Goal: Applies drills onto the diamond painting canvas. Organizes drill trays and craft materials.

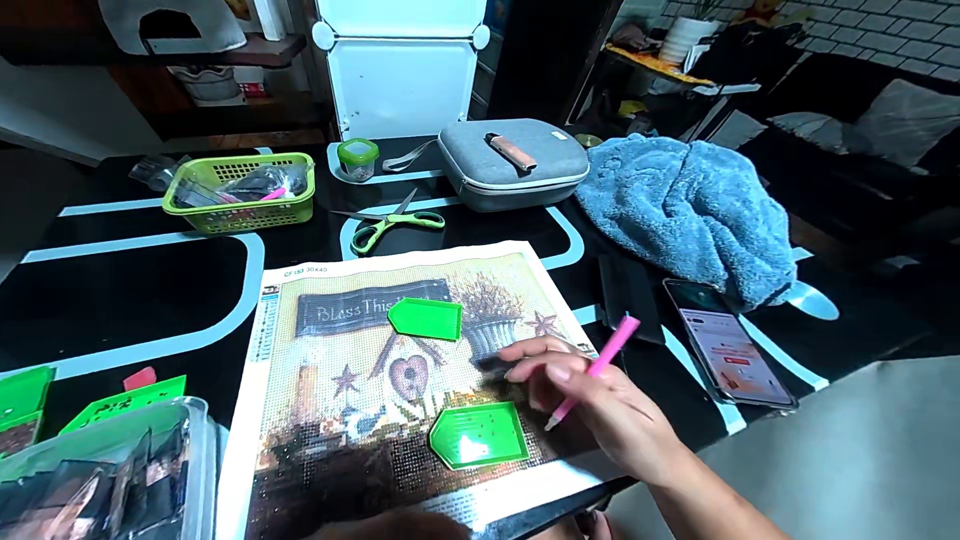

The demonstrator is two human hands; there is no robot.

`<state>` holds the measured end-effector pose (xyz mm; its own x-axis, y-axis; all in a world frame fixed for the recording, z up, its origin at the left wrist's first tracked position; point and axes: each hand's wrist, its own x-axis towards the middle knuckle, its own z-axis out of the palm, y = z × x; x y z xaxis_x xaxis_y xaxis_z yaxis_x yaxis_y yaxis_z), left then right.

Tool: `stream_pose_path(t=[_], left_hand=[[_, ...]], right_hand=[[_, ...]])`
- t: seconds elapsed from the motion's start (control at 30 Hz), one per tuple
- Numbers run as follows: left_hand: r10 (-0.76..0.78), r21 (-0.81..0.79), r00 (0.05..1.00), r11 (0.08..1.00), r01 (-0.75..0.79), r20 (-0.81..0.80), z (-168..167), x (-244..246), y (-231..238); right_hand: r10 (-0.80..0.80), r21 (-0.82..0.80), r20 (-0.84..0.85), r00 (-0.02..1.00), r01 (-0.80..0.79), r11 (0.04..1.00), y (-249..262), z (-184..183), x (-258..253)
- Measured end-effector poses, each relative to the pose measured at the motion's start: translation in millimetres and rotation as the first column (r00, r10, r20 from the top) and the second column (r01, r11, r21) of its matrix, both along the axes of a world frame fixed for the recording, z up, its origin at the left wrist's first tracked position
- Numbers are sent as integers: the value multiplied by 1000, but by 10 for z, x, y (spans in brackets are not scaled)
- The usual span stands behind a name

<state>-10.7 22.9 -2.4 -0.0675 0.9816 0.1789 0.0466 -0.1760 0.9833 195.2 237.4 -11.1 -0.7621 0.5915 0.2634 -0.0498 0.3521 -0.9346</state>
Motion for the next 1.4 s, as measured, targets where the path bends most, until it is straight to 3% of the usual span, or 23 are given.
stream_pose_path(t=[0.1,0.23,0.43,0.5,0.73,0.87,1.23,1.4], left_hand=[[90,-38,996,995,-90,-13,-36,-118,7],[136,-105,989,984,-142,-65,-94,-134,0],[133,-128,986,981,-146,-106,-163,-98,-21],[140,-123,985,981,-152,-101,-171,-94,-22],[162,-119,982,978,-173,-95,-162,-75,-31],[167,-125,981,976,-179,-103,-147,-72,-30],[158,-133,982,976,-171,-104,-136,-73,-22],[172,-121,977,975,-187,-128,-147,-70,-20]], right_hand=[[-186,-35,-42,982,185,982,-97,-38,-28],[-333,-220,-67,940,312,924,-121,-77,-32],[-306,-340,-229,924,218,915,-69,-115,3],[-290,-279,-229,929,223,934,-141,-119,-51],[-155,180,-128,980,177,968,-326,-315,-145],[-142,292,-91,986,163,942,-331,-321,-153],[-126,320,-53,991,137,938,-334,-329,-152],[-140,141,-120,983,157,978,-313,-311,-147]])
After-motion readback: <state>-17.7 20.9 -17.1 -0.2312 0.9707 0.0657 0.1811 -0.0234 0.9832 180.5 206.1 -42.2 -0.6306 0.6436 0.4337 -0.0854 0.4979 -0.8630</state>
